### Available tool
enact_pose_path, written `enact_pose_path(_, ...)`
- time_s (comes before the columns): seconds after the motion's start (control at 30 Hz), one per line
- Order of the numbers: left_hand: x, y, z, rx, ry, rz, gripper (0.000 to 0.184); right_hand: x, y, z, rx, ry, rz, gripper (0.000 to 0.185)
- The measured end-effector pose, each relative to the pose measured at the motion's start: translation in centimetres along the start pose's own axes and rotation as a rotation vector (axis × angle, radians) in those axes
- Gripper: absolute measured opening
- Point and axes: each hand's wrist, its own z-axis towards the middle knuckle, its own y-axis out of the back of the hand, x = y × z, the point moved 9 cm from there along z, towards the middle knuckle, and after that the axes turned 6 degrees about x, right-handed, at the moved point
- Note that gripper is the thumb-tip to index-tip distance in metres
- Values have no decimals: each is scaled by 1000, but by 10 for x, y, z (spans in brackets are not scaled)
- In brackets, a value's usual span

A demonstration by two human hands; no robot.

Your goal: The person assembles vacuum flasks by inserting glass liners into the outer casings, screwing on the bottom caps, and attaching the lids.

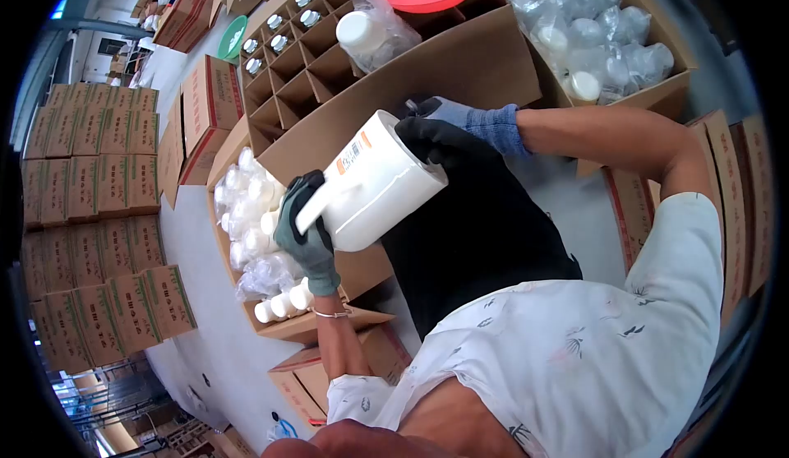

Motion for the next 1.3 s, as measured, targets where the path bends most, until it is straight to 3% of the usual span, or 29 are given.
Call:
enact_pose_path(0.13, -19, 3, -4, -22, -108, 162, 16, 4, -3, -2, 167, -52, -35, 23)
enact_pose_path(0.23, 18, 7, -20, -113, 89, -61, 28, 18, -1, 8, 273, -85, -105, 25)
enact_pose_path(0.27, 25, 10, -15, -61, 181, -27, 25, 30, 20, 32, 179, 123, -232, 25)
enact_pose_path(0.3, 48, 15, -22, 0, 354, 19, 31, 49, 52, 34, -132, 88, -5, 29)
enact_pose_path(0.33, 59, 23, -27, -13, 402, 131, 35, 88, 71, 53, -50, 228, -546, 35)
enact_pose_path(0.37, 69, 30, -32, -31, 446, 244, 41, 114, 95, 51, -242, 176, -662, 37)
enact_pose_path(0.4, 69, 33, -33, 10, 380, 324, 48, 146, 134, 73, -514, 582, -1317, 35)
enact_pose_path(0.43, 73, 31, -35, 91, 482, 292, 53, 159, 168, 84, -629, 540, -1434, 38)
enact_pose_path(0.47, 79, 29, -40, 182, 451, 295, 51, 158, 213, 116, -683, 354, -1607, 39)
enact_pose_path(0.5, 86, 27, -44, 266, 419, 297, 50, 137, 284, 149, -722, 197, -1519, 38)
enact_pose_path(0.57, 111, 25, -67, 415, 744, 29, 48, 132, 284, 160, -596, -240, -1739, 34)
enact_pose_path(0.63, 129, 15, -110, 227, 1135, -563, 40, 158, 231, 166, -681, 268, -1860, 36)
enact_pose_path(0.67, 115, 9, -95, 471, 683, -305, 36, 164, 197, 160, -713, 527, -1889, 37)
enact_pose_path(0.7, 92, -3, -95, 683, 212, -42, 32, 182, 132, 143, -567, 554, -1727, 44)
enact_pose_path(0.77, 92, -6, -102, 570, 292, 6, 25, 158, 79, 169, -393, 554, -2088, 70)
enact_pose_path(0.83, 80, -15, -74, 389, 418, 20, 29, 128, 85, 210, -271, 422, -2168, 85)
enact_pose_path(0.9, 105, -29, -90, 239, 710, -313, 35, 140, 88, 220, -265, 181, -2101, 87)
enact_pose_path(0.93, 109, -34, -83, 207, 680, -295, 31, 148, 88, 218, -258, 67, -2065, 89)
enact_pose_path(1.03, 113, -42, -58, 61, 590, -290, 24, 187, 41, 119, -428, 850, -1763, 85)
enact_pose_path(1.1, 100, -43, -34, -23, 502, -210, 19, 180, -1, 56, -120, 1023, -1548, 91)
enact_pose_path(1.17, 82, -53, -24, -13, 540, -247, 21, 143, -43, 8, 34, 1061, -1677, 98)
enact_pose_path(1.23, 75, -71, -32, -94, 657, -676, 23, 103, -52, -3, 33, 1140, -1568, 103)
enact_pose_path(1.3, 41, -72, -20, -92, 562, -589, 21, 95, -39, -28, -238, 1174, -1212, 91)
